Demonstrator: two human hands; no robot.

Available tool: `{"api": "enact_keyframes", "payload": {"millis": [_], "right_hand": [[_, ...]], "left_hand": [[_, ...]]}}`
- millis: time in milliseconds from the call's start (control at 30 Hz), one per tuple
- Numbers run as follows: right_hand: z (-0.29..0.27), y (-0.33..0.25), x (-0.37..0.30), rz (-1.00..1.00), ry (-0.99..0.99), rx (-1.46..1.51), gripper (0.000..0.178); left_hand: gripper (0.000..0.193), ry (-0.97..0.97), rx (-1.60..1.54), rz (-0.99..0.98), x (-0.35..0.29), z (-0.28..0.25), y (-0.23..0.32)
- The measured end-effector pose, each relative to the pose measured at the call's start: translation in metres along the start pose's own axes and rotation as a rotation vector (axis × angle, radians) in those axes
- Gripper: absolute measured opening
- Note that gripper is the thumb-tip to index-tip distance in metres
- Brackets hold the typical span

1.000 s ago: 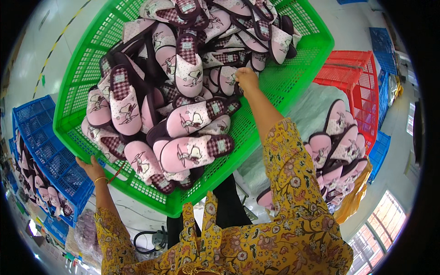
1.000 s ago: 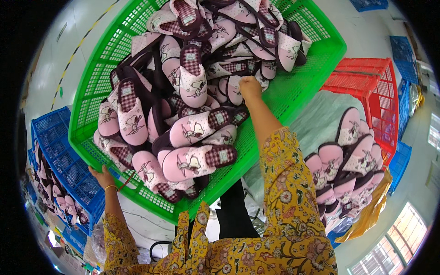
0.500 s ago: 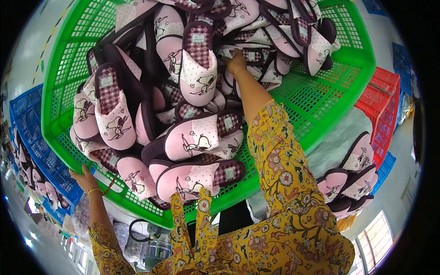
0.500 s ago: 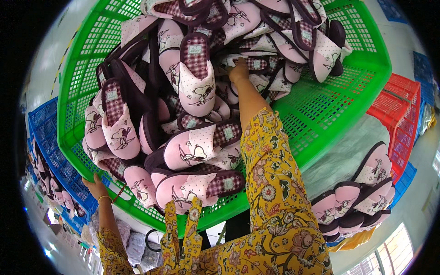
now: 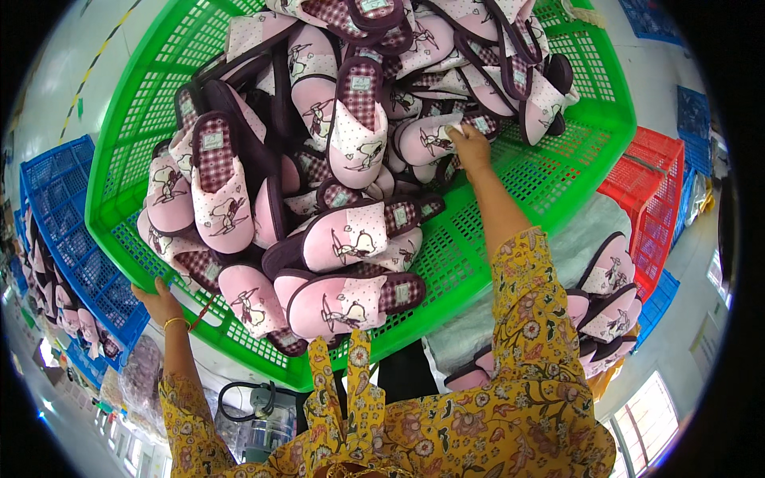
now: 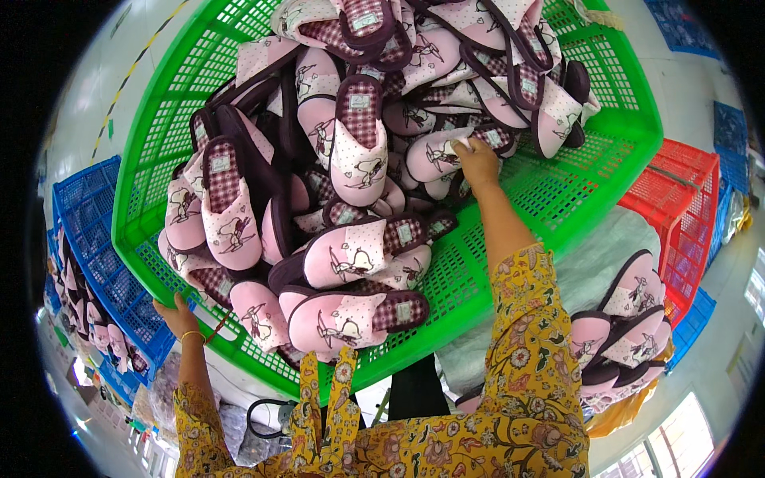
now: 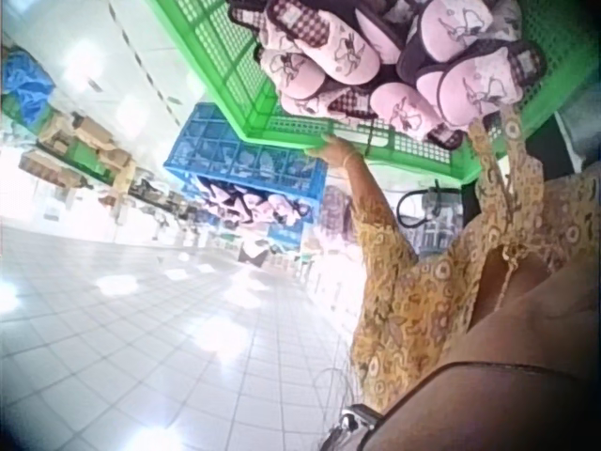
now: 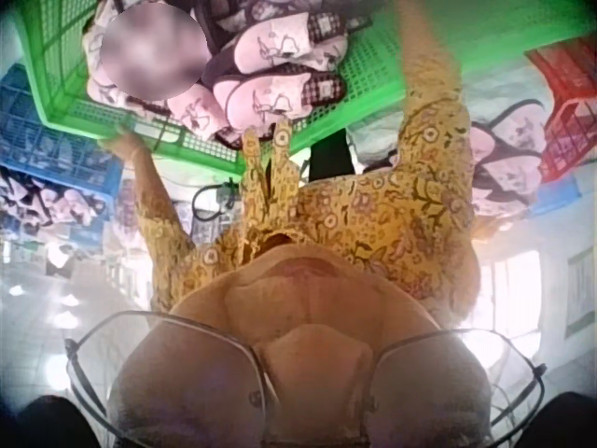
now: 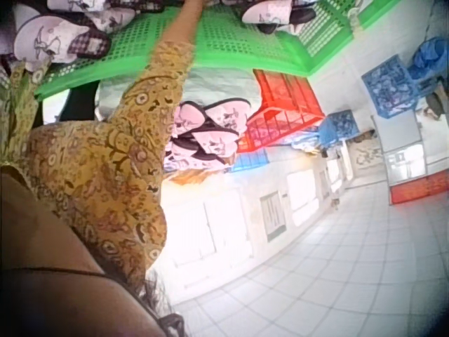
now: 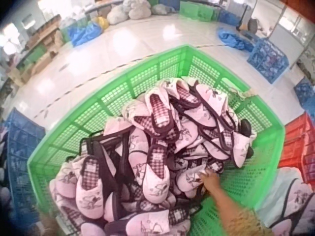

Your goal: The person repeatedly picks up pairs of pink and brown slippers from a green basket and places them onto a white sack on the floor. The person handles the slippers one pair at a time, transferring them from the basket to the sack throughout the clip.

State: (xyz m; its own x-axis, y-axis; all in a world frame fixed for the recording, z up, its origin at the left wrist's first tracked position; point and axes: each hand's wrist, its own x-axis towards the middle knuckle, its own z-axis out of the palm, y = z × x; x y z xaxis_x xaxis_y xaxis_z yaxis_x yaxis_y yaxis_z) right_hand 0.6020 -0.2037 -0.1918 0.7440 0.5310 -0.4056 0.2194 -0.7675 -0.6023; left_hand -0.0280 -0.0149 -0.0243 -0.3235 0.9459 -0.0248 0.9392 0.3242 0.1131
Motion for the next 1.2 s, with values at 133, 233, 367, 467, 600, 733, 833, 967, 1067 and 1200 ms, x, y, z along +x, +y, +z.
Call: {"api": "enact_keyframes", "payload": {"millis": [133,233,367,467,600,733,833,967,1067,1200], "right_hand": [[-0.018,-0.022,-0.020,0.150,-0.157,0.412,0.026],[-0.022,-0.030,-0.034,-0.059,-0.131,0.205,0.027],[-0.032,-0.037,-0.045,-0.117,-0.147,0.087,0.033],[-0.037,-0.034,-0.054,-0.230,-0.133,-0.033,0.033],[-0.020,-0.040,-0.063,-0.440,-0.039,-0.072,0.032],[-0.027,-0.071,-0.081,-0.309,0.014,-0.132,0.032],[-0.035,-0.077,-0.083,-0.101,0.125,-0.003,0.035],[-0.050,-0.090,-0.085,0.383,0.187,0.540,0.032],[-0.060,-0.102,-0.090,0.411,0.180,1.022,0.021],[-0.068,-0.143,-0.072,0.308,0.158,1.334,0.016]], "left_hand": [[0.068,0.004,0.016,-0.005,-0.002,-0.002,0.003],[0.066,-0.026,-0.015,-0.014,-0.006,-0.009,0.014],[0.067,-0.035,-0.051,-0.017,-0.005,-0.007,0.013],[0.068,-0.042,0.019,-0.021,-0.005,-0.006,0.015],[0.069,0.018,-0.021,0.036,0.000,0.001,-0.008],[0.069,-0.036,0.030,-0.085,-0.006,-0.012,0.015],[0.069,0.030,0.025,-0.024,-0.001,0.000,0.007],[0.068,-0.022,-0.010,-0.095,-0.008,-0.011,0.021],[0.068,-0.026,-0.043,-0.107,-0.010,-0.016,0.025],[0.066,-0.009,-0.025,-0.097,-0.011,-0.017,0.028]]}}
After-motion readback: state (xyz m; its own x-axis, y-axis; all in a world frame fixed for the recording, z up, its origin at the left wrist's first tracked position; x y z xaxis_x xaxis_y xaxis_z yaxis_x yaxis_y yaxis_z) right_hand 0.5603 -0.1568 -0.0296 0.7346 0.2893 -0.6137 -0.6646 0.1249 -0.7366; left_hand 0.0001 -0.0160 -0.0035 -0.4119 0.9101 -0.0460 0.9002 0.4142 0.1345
